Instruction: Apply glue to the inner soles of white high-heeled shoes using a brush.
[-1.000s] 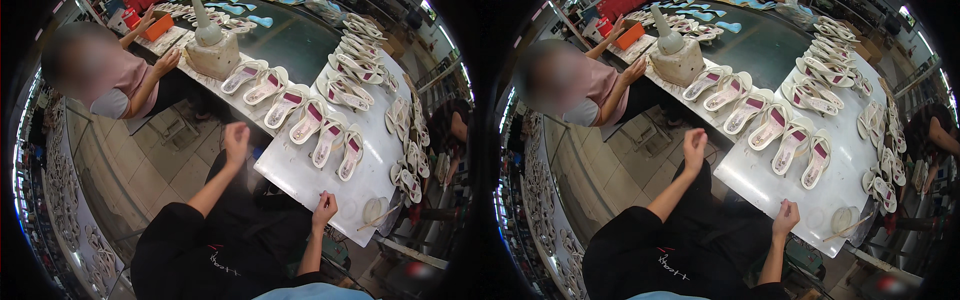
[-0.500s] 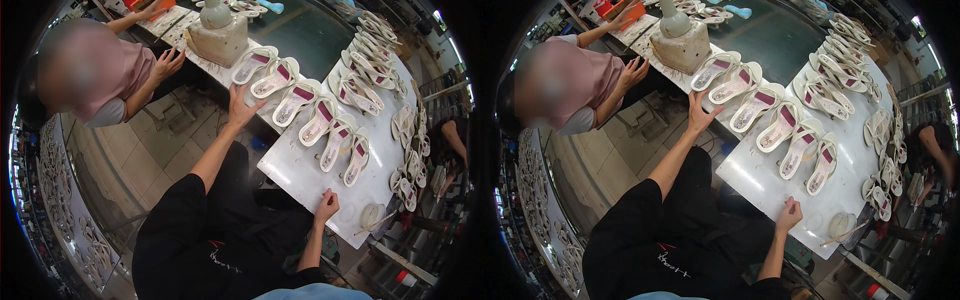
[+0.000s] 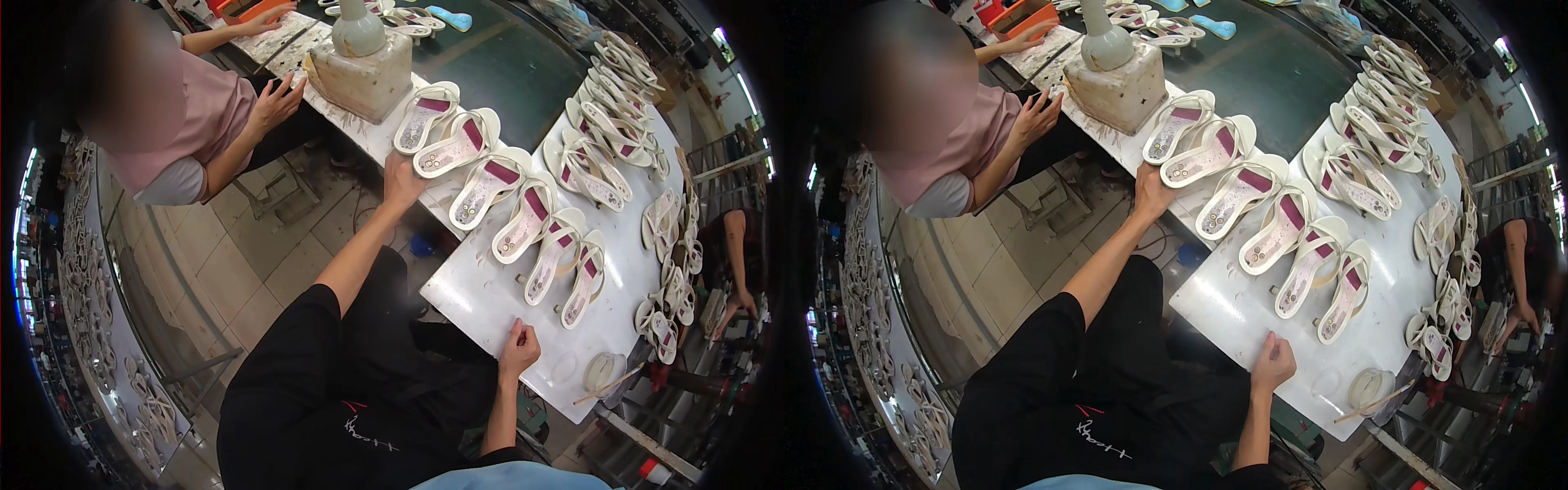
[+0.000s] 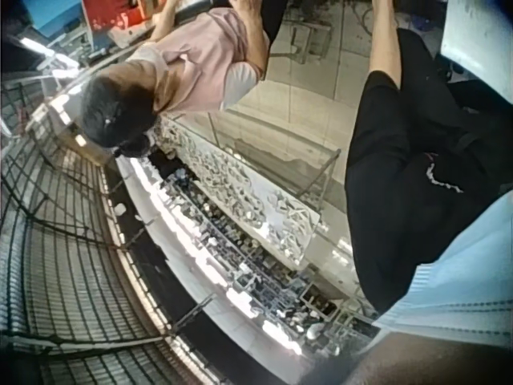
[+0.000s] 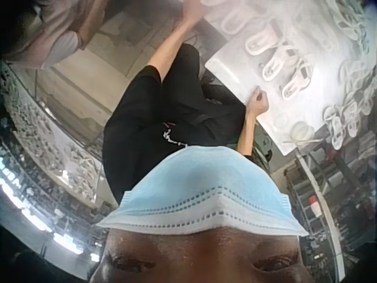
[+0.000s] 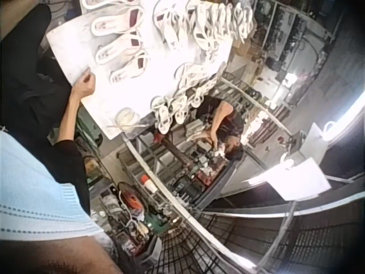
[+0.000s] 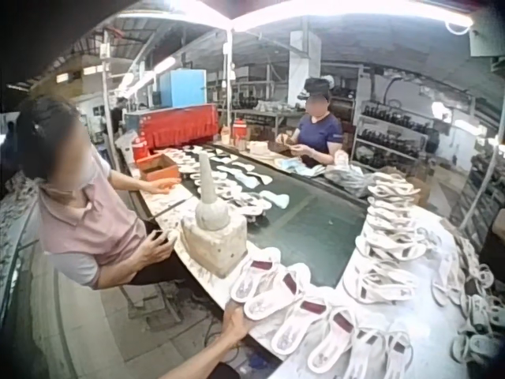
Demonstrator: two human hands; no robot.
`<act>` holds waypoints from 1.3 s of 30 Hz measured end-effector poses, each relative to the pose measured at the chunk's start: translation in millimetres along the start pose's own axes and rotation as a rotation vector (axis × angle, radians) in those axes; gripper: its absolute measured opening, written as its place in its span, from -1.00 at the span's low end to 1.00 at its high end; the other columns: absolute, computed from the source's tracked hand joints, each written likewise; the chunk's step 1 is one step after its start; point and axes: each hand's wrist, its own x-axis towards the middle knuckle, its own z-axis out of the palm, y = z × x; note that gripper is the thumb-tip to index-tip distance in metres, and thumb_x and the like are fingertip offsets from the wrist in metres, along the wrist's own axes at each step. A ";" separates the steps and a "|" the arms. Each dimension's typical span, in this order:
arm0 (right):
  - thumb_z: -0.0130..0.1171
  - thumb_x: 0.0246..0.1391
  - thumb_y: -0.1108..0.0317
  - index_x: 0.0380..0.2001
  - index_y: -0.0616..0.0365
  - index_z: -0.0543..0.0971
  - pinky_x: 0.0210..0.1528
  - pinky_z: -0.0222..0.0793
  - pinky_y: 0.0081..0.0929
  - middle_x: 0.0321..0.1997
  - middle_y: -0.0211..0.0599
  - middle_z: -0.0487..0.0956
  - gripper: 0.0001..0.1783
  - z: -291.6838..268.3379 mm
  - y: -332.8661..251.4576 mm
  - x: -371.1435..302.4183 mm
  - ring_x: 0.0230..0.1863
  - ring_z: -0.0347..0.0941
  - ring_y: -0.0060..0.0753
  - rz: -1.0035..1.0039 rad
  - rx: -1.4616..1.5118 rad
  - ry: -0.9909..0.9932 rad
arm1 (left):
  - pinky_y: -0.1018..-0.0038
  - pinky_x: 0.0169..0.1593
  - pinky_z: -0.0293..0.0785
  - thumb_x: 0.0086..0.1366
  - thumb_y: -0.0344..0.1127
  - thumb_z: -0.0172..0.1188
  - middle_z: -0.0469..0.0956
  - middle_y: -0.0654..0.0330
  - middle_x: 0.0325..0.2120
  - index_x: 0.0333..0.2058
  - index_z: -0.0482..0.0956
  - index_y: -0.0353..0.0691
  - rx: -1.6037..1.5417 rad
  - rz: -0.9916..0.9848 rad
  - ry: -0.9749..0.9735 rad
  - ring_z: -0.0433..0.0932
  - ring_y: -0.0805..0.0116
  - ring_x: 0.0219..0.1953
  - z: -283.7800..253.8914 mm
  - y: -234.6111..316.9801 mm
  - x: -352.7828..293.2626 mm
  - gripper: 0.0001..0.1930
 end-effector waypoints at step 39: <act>0.23 -0.02 0.35 -0.79 0.18 0.28 -0.65 0.03 -0.29 -0.81 -0.28 0.25 -0.58 12.2 -7.7 16.7 -0.75 0.20 -0.22 -0.068 -0.182 0.079 | 0.14 -0.11 0.47 -0.01 -0.52 0.10 0.55 -0.24 -0.33 -0.39 0.60 -0.43 0.434 -0.025 -0.453 0.55 -0.10 -0.19 44.6 34.6 217.7 -0.82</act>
